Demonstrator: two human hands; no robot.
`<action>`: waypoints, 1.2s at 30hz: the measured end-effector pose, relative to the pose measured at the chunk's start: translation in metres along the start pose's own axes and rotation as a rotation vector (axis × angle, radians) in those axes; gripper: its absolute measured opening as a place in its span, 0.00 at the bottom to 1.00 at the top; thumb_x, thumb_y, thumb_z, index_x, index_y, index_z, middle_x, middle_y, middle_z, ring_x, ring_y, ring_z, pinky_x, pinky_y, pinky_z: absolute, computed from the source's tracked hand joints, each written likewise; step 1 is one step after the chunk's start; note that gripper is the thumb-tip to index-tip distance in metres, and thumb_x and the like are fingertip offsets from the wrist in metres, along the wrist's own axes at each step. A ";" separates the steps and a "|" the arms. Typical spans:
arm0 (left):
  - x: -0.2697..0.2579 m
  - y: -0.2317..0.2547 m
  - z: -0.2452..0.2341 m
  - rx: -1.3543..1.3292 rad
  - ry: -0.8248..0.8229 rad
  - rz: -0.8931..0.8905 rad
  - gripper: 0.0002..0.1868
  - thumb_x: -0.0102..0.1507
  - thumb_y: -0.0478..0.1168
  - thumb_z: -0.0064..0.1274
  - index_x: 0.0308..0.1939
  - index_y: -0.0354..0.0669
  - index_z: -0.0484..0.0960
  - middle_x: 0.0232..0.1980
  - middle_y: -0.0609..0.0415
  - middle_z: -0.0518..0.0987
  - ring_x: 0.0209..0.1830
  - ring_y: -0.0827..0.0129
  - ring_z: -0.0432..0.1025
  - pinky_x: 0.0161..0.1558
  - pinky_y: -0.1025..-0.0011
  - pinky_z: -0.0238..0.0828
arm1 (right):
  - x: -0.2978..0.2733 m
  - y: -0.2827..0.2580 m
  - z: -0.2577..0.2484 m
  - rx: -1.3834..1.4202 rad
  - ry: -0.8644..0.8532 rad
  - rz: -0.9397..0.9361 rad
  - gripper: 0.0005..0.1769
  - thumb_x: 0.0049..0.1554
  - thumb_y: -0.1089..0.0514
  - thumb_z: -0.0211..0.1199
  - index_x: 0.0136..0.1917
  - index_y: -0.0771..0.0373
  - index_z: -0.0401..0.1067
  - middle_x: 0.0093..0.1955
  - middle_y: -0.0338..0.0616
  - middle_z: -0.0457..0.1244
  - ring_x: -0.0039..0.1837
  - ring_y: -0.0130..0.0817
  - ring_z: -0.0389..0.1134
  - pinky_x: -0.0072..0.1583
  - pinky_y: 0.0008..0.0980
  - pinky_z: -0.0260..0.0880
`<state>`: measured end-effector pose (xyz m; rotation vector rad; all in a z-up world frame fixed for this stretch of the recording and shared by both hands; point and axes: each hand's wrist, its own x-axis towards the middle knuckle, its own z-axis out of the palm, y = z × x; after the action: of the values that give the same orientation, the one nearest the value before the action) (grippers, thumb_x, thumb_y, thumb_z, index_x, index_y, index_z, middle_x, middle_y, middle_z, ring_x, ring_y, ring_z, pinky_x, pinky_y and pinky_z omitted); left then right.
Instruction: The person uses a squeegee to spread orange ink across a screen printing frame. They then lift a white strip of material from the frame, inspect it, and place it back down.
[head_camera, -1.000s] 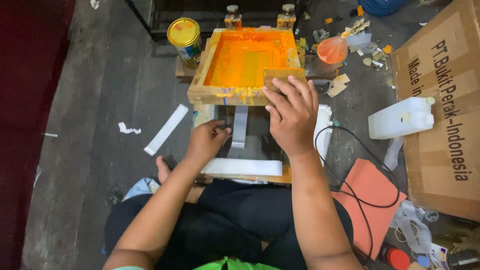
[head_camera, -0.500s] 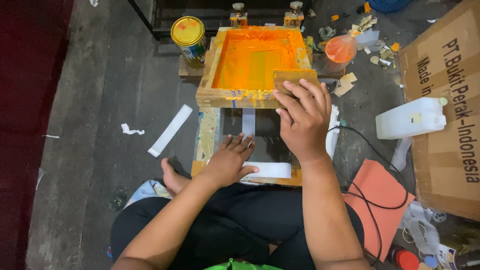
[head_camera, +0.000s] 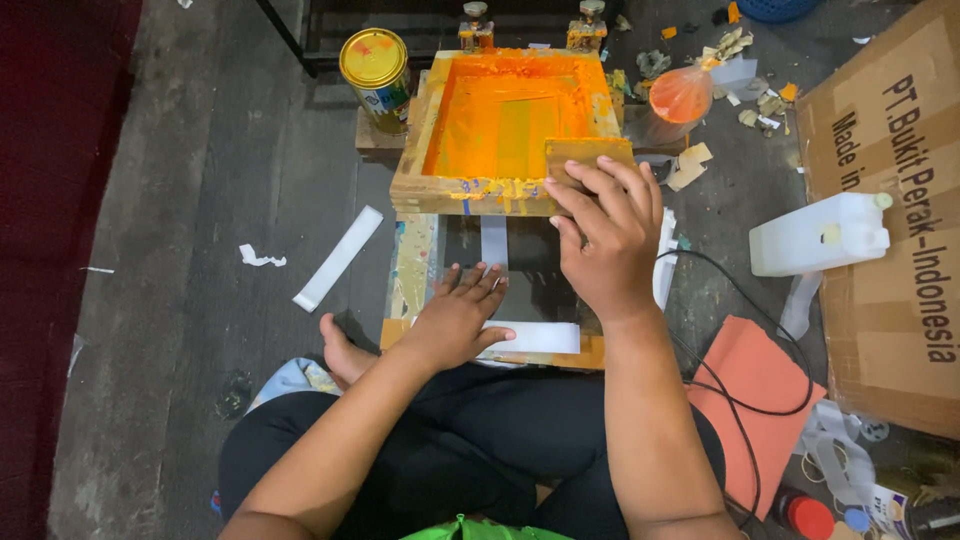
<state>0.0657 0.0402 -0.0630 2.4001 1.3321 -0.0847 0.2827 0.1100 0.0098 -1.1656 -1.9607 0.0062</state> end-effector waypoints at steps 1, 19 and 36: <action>0.000 0.000 0.000 -0.001 -0.001 -0.001 0.42 0.69 0.67 0.37 0.75 0.37 0.64 0.77 0.39 0.62 0.79 0.46 0.53 0.76 0.42 0.38 | 0.001 -0.001 -0.001 0.001 -0.001 0.000 0.21 0.55 0.66 0.76 0.60 0.52 0.81 0.63 0.44 0.68 0.72 0.50 0.62 0.77 0.61 0.45; 0.005 0.002 0.005 -0.049 0.634 0.211 0.19 0.67 0.53 0.52 0.52 0.45 0.86 0.52 0.48 0.84 0.58 0.56 0.77 0.68 0.50 0.61 | 0.001 0.001 -0.006 -0.040 -0.025 -0.019 0.27 0.46 0.66 0.83 0.59 0.54 0.81 0.61 0.44 0.69 0.71 0.50 0.63 0.77 0.61 0.46; -0.005 -0.033 -0.028 -0.492 0.806 -0.257 0.45 0.65 0.42 0.62 0.78 0.30 0.52 0.77 0.26 0.55 0.76 0.34 0.53 0.76 0.43 0.37 | -0.013 0.031 0.010 -0.019 -0.373 -0.024 0.41 0.33 0.55 0.83 0.62 0.49 0.79 0.63 0.44 0.67 0.70 0.52 0.63 0.73 0.64 0.54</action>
<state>0.0323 0.0617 -0.0461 1.8652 1.7133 1.1060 0.3013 0.1217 -0.0169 -1.2195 -2.3028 0.2067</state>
